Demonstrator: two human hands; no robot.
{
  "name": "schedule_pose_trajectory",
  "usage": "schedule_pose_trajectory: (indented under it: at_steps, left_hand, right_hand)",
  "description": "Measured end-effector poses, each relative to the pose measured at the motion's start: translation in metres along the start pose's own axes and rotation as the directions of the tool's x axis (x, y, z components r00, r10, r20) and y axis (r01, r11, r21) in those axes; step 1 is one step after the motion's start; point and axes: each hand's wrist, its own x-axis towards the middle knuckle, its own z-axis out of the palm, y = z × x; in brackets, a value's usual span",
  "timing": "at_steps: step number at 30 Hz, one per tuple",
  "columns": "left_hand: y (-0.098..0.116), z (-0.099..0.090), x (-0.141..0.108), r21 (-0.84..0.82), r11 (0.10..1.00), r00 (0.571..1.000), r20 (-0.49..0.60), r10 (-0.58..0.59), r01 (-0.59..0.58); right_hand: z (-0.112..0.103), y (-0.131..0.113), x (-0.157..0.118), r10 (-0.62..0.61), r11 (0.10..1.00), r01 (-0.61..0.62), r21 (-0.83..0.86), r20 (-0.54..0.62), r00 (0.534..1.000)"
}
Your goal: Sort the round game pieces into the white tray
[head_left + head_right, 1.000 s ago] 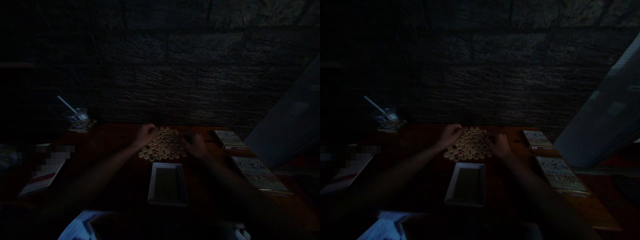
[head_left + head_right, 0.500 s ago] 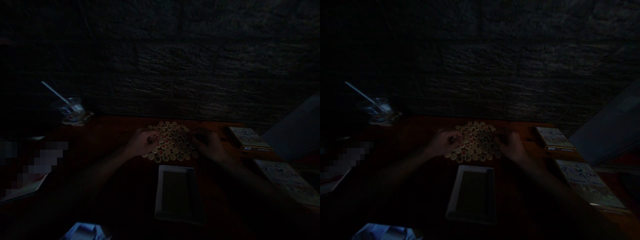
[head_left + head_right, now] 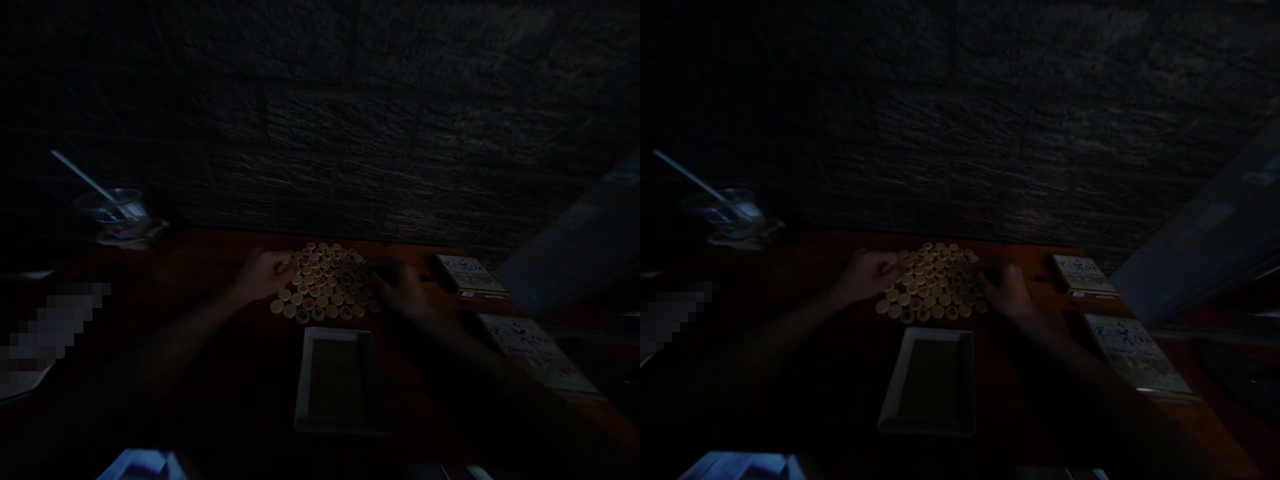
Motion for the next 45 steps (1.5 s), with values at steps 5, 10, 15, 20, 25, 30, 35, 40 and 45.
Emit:
schedule_pose_trajectory:
  at_steps: [5, 10, 15, 20, 25, 30, 35, 40, 45]
  left_hand:
    - [0.001, 0.002, -0.002, -0.026, 1.000, 1.000, 0.008, 0.002, -0.002]
    - [0.007, 0.006, -0.004, -0.040, 0.998, 0.997, 0.061, 0.048, -0.045]
    - [0.011, 0.007, -0.004, -0.046, 0.999, 0.996, 0.083, 0.024, -0.021]
    - [0.013, 0.007, -0.003, -0.085, 0.996, 0.994, 0.099, 0.038, -0.030]
    - [0.011, 0.009, -0.004, -0.101, 0.995, 0.988, 0.149, 0.029, -0.014]
    - [0.010, 0.010, -0.005, -0.109, 0.994, 0.985, 0.171, 0.035, -0.016]
    - [0.010, 0.010, -0.005, -0.102, 0.994, 0.983, 0.178, 0.045, -0.027]
    - [0.007, 0.012, -0.006, -0.090, 0.995, 0.983, 0.179, 0.050, -0.034]
    - [0.008, 0.012, -0.006, -0.110, 0.993, 0.979, 0.194, 0.065, -0.044]
  right_hand:
    - [0.000, 0.000, -0.002, -0.116, 0.993, 0.119, -0.022, 0.116, 0.986]
    - [-0.002, -0.008, -0.004, -0.219, 0.966, 0.244, -0.085, 0.229, 0.948]
    - [0.000, -0.018, -0.005, -0.288, 0.946, 0.319, -0.053, 0.312, 0.905]
    - [-0.001, -0.019, -0.007, -0.247, 0.965, 0.261, -0.017, 0.270, 0.931]
    - [-0.001, -0.013, -0.005, -0.171, 0.983, 0.180, -0.034, 0.184, 0.968]
    - [0.000, -0.013, -0.005, -0.165, 0.985, 0.171, -0.011, 0.209, 0.964]
    - [0.000, -0.014, -0.006, -0.155, 0.987, 0.159, -0.006, 0.195, 0.968]
    - [0.000, -0.016, -0.006, -0.148, 0.988, 0.152, -0.005, 0.203, 0.968]
    - [0.000, -0.015, -0.007, -0.138, 0.989, 0.145, -0.016, 0.211, 0.968]
